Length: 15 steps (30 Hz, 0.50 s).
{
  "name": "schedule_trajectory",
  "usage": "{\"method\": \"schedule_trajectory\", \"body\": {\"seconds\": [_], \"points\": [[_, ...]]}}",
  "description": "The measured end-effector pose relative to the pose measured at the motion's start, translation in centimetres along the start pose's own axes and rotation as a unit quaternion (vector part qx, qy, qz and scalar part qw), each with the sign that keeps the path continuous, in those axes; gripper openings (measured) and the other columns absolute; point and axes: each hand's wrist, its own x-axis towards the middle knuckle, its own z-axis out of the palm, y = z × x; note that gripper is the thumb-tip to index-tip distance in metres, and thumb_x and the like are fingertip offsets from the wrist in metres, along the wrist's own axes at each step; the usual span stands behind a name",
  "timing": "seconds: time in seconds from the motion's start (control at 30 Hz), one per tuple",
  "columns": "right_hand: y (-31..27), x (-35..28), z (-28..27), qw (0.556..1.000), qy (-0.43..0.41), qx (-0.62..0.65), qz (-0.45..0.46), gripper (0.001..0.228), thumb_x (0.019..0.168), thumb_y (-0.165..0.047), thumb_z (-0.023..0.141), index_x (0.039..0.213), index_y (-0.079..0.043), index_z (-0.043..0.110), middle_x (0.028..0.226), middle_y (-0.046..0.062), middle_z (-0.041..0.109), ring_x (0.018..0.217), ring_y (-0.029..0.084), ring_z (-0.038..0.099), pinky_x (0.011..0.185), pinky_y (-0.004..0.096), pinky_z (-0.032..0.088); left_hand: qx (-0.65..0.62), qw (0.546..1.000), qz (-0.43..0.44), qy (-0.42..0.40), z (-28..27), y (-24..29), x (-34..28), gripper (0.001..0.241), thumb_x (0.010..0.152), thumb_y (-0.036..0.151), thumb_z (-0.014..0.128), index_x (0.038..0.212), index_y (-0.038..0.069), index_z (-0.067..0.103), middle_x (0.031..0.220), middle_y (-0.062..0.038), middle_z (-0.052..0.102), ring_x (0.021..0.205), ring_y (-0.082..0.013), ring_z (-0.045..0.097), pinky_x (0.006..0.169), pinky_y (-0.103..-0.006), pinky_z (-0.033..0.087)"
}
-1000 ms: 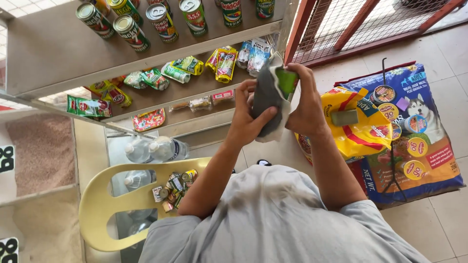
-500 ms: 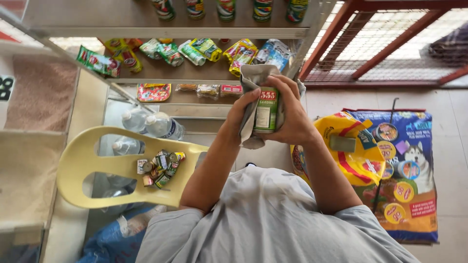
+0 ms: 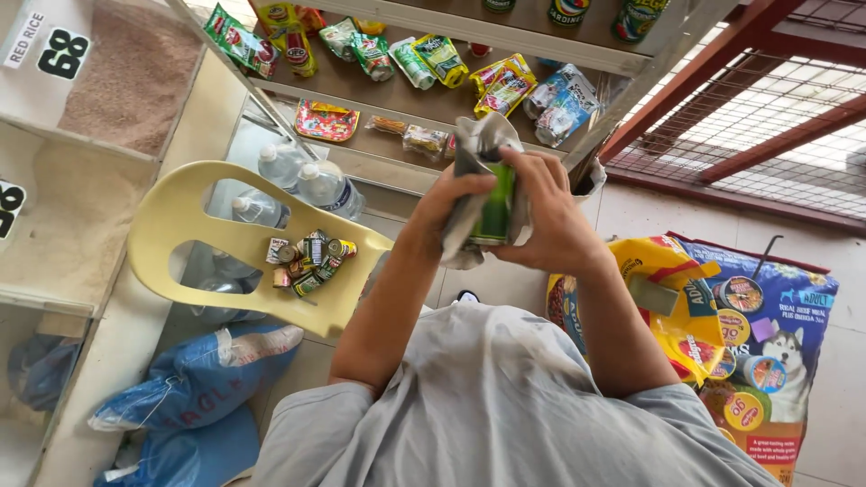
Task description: Wiping dust off canned goods with a cloth and placing them methodically on a store shelf.
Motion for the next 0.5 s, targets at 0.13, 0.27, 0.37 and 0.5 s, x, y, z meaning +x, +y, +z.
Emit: {"method": "schedule_trajectory", "body": {"seconds": [0.13, 0.27, 0.37, 0.5], "points": [[0.9, 0.7, 0.9, 0.991, 0.000, 0.133, 0.030, 0.112, 0.052, -0.032, 0.095, 0.150, -0.004, 0.049, 0.135, 0.011, 0.057, 0.134, 0.032, 0.041, 0.119, 0.045, 0.029, -0.156, 0.986, -0.057, 0.016, -2.7, -2.5, 0.4, 0.023, 0.084, 0.025, 0.079, 0.101, 0.016, 0.067, 0.088, -0.006, 0.073, 0.081, -0.0194, 0.074, 0.079, -0.0312, 0.058], [1.6, 1.2, 1.2, 0.994, 0.044, 0.094, 0.023, 0.103, 0.060, -0.029, 0.096, 0.149, -0.001, 0.052, 0.127, 0.017, 0.053, 0.125, 0.037, 0.039, 0.114, 0.050, 0.030, -0.027, 0.995, -0.097, 0.024, 0.6, 0.9, -1.3, 0.030, 0.077, 0.037, 0.084, 0.083, 0.019, 0.061, 0.056, 0.004, 0.061, 0.049, -0.0067, 0.063, 0.044, -0.0202, 0.045], [0.2, 1.4, 0.9, 0.997, 0.077, -0.030, 0.009, 0.098, 0.059, -0.019, 0.092, 0.147, 0.001, 0.054, 0.125, 0.018, 0.049, 0.120, 0.038, 0.040, 0.110, 0.052, 0.034, 0.086, 0.995, 0.038, 0.016, -1.0, -1.8, 0.2, 0.051, 0.066, 0.013, 0.095, 0.107, 0.010, 0.066, 0.085, -0.003, 0.064, 0.082, -0.0157, 0.066, 0.073, -0.0289, 0.050], [-2.0, 1.3, 1.7, 0.995, 0.032, -0.089, -0.030, 0.100, 0.046, -0.022, 0.085, 0.142, -0.004, 0.061, 0.118, 0.018, 0.048, 0.111, 0.040, 0.042, 0.108, 0.054, 0.034, 0.160, 0.982, 0.099, 0.012, -2.7, -1.5, 1.1, 0.055, 0.061, 0.011, 0.096, 0.107, 0.017, 0.069, 0.091, -0.004, 0.069, 0.092, -0.0164, 0.066, 0.079, -0.0330, 0.048]]}}
